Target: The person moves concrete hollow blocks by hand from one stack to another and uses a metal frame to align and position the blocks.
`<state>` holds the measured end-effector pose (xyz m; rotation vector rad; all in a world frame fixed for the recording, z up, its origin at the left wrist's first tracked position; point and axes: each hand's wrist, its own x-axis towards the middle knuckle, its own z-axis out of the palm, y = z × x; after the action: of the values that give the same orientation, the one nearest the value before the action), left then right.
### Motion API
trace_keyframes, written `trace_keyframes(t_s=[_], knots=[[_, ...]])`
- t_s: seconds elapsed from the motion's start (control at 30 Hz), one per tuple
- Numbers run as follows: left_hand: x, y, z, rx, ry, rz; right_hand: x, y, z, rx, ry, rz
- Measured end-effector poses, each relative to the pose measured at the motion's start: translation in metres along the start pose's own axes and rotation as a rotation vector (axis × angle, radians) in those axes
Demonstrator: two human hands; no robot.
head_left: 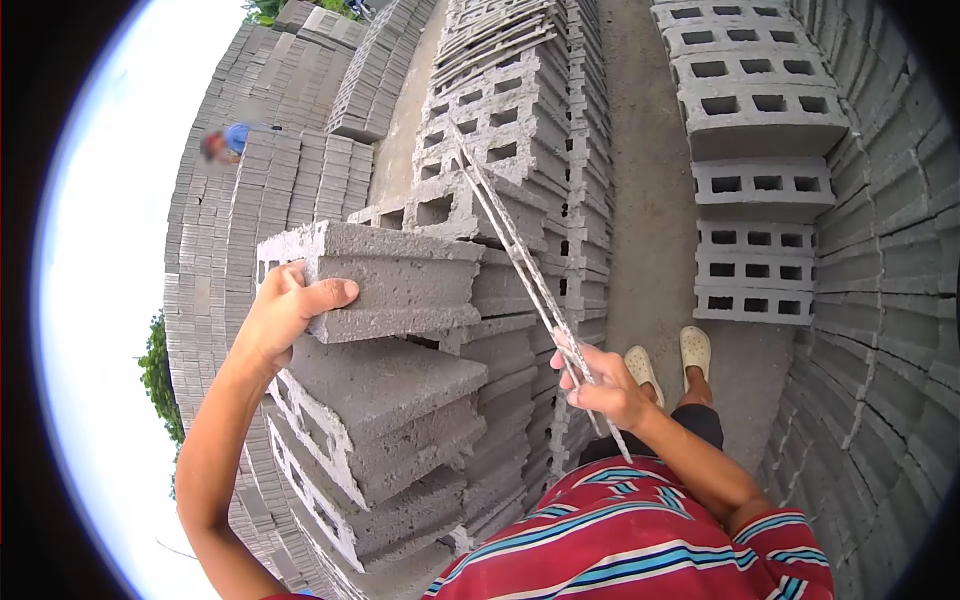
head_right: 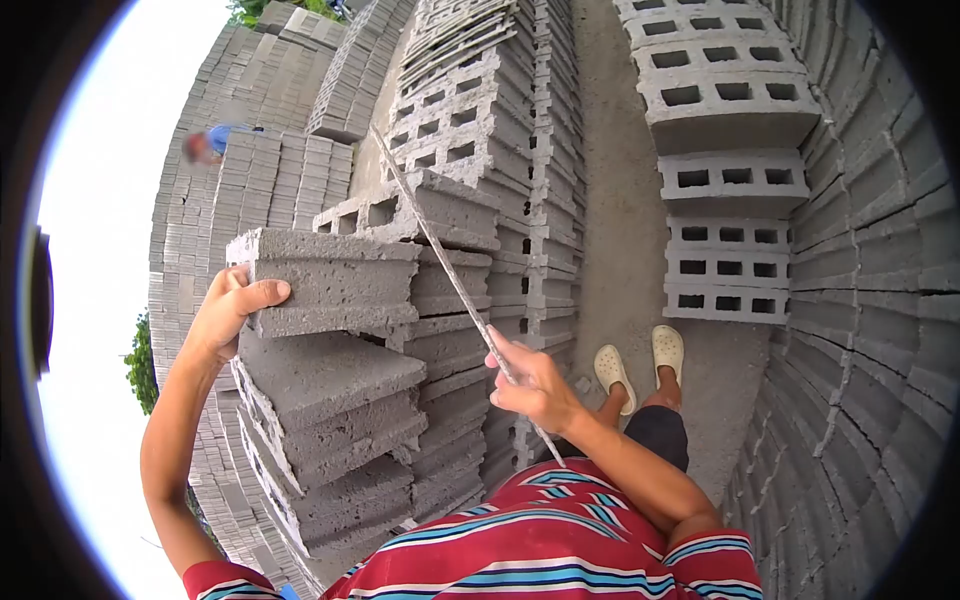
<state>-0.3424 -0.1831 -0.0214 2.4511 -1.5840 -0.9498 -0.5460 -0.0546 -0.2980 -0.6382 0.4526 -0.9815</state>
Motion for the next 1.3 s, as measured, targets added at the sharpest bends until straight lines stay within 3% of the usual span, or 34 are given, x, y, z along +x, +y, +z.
trace_keyframes(t_s=[0.17,0.4,0.53,0.67,0.77,0.8,0.9,1.07,1.17,1.3], knots=[[-0.014,0.002,0.005,-0.141,-0.041,-0.004,0.02,-0.019,0.005,0.116,-0.122,-0.047],[-0.024,-0.014,0.014,-0.282,0.033,0.116,0.023,-0.016,-0.008,0.004,-0.17,0.038],[-0.03,-0.02,0.021,-0.252,0.098,0.157,0.022,-0.024,-0.015,0.048,-0.164,0.139],[-0.034,-0.027,0.02,-0.228,0.117,0.148,0.024,-0.044,-0.018,0.309,-0.169,0.063],[-0.032,-0.027,0.019,-0.22,0.114,0.152,0.026,-0.031,-0.022,0.3,-0.218,0.094],[-0.033,-0.026,0.019,-0.204,0.099,0.136,0.027,-0.028,-0.026,0.191,-0.244,0.23],[-0.031,-0.02,0.016,-0.159,0.071,0.112,0.024,-0.028,-0.027,0.214,-0.244,0.227],[-0.039,-0.023,0.017,-0.15,0.067,0.087,0.032,-0.047,-0.017,0.293,-0.208,-0.055],[-0.041,-0.025,0.017,-0.19,0.063,0.081,0.032,-0.027,-0.03,0.073,-0.279,0.236],[-0.041,-0.027,0.015,-0.092,0.064,0.092,0.028,-0.029,-0.027,0.292,-0.265,0.168]])
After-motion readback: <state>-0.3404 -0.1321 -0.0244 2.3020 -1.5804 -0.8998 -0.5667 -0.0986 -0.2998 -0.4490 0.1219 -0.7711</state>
